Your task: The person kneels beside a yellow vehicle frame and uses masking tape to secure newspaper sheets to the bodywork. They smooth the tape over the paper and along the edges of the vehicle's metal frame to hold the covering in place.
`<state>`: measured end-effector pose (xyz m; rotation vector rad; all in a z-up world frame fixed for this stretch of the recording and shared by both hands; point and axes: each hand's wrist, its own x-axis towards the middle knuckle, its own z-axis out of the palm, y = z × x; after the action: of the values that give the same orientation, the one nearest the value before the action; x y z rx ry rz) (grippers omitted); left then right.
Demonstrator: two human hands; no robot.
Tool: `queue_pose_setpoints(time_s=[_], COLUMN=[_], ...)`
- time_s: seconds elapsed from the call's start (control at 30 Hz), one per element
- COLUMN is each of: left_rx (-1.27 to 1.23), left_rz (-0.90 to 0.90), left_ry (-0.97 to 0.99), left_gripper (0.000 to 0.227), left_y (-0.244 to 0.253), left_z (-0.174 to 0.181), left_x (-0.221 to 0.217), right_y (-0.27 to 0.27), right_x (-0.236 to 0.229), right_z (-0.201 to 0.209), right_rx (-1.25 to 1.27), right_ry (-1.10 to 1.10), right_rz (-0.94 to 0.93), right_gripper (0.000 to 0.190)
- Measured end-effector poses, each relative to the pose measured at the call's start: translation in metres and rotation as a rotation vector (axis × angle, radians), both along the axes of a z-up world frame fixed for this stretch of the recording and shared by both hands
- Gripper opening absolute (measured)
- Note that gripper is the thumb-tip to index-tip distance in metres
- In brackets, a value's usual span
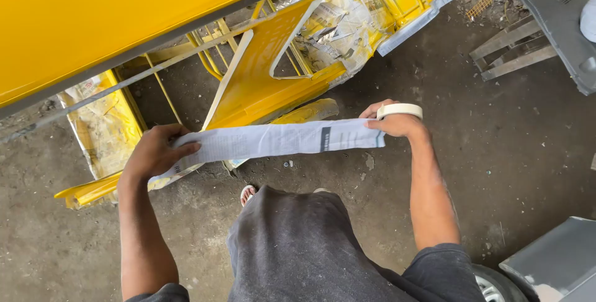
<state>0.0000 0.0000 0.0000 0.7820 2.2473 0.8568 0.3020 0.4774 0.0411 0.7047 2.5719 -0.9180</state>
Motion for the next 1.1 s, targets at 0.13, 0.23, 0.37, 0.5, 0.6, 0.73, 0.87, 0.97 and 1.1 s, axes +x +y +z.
queue_pose_setpoints(time_s=[0.13,0.23,0.37,0.5,0.6,0.73,0.87,0.97,1.1], left_rx=[-0.028,-0.145,-0.324,-0.445,-0.55,-0.566,-0.628,-0.264,0.285], left_rz=[0.057,0.171,0.229,0.286,0.283,0.285,0.295,0.51,0.336], left_ry=[0.036,-0.005,0.057,0.001,0.074,0.064,0.431,0.75,0.81], left_gripper=[0.044,0.046,0.04,0.033,0.033,0.026,0.042,0.04,0.038], left_y=[-0.012,-0.01,0.002,0.037,0.068,0.106,0.135,0.187,0.294], left_z=[-0.033,-0.064,-0.138,-0.178,-0.208,-0.235,-0.283,-0.282,-0.348], left_x=[0.003,0.025,0.068,0.124,0.15,0.15,0.12,0.145,0.196], right_y=[0.017,0.03,0.053,0.089,0.135,0.156,0.172,0.181,0.197], right_x=[-0.004,-0.005,-0.007,0.007,0.019,0.015,-0.009,-0.028,-0.062], right_z=[-0.029,-0.048,-0.068,-0.084,-0.137,-0.19,-0.237,-0.286,-0.368], right_rx=[0.022,-0.009,-0.165,-0.245,-0.204,-0.213,-0.233,-0.244,-0.391], right_ry=[-0.139,0.164,0.319,0.234,0.393,0.42,0.531,0.531,0.502], right_rz=[-0.015,-0.029,-0.06,0.017,0.094,-0.176,-0.337,-0.374,-0.439], right_gripper=[0.023,0.022,0.02,0.023,0.029,0.036,0.039,0.041,0.046])
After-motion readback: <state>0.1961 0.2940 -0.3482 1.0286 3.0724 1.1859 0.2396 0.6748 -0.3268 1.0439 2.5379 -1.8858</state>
